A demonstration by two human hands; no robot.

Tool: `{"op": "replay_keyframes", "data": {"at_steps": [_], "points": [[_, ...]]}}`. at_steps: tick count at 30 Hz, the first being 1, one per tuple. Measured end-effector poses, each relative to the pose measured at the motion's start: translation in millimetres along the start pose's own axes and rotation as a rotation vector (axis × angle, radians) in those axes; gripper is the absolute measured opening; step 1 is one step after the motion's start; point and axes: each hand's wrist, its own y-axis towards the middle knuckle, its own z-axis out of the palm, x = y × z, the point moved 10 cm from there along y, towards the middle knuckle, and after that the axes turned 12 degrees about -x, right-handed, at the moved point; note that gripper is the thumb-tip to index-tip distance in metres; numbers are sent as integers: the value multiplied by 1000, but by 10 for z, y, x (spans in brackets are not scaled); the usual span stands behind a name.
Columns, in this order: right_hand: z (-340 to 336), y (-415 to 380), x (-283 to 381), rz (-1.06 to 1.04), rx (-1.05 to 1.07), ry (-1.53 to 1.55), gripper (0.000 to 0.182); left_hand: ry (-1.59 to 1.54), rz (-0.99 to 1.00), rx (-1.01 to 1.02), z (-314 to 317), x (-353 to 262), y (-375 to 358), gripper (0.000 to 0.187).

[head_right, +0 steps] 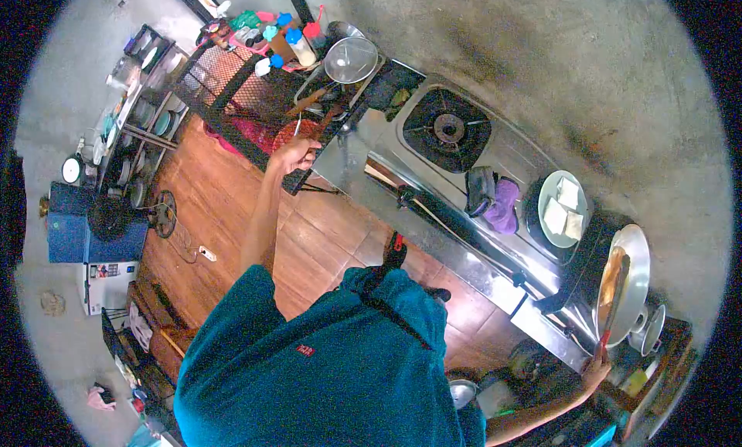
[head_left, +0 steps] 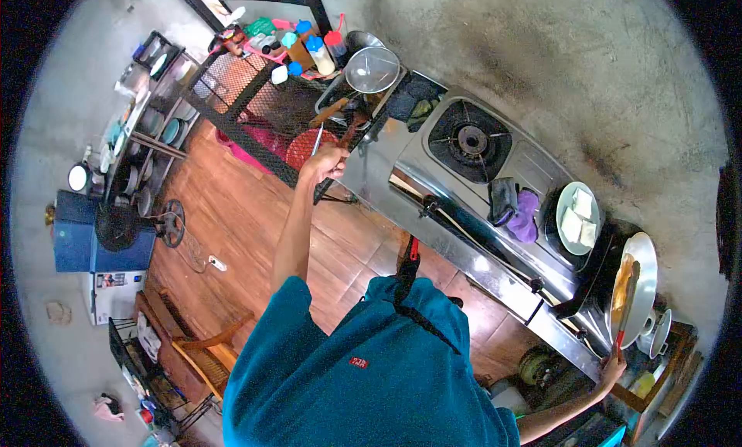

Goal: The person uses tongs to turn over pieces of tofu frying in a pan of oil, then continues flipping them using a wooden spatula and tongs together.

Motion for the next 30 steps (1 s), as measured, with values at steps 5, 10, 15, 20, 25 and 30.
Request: {"op": "replay_keyframes", "data": {"at_steps": [5,10,15,20,25,30], "points": [[-59,-60,-62,36,-25,88,35,172,16,-62,-8,-15,-150,27],[-210,-156,-189,49,-39,1,33,85,34,-111,-56,9,-234,10],[-380,50,-522,-316,-191,-105,40,94,62,-186,-36,53,-209,15],[-300,-381,4,87,-91,-1,36,-161,-1,-161,110,307,-363,22],[-294,-318,-135,35,-55,40,33,-170,66,-165,179,412,-382,18],[-342,-265,-291,108,-67,-51,32,-89,143,-278,228,416,-451,17]]}}
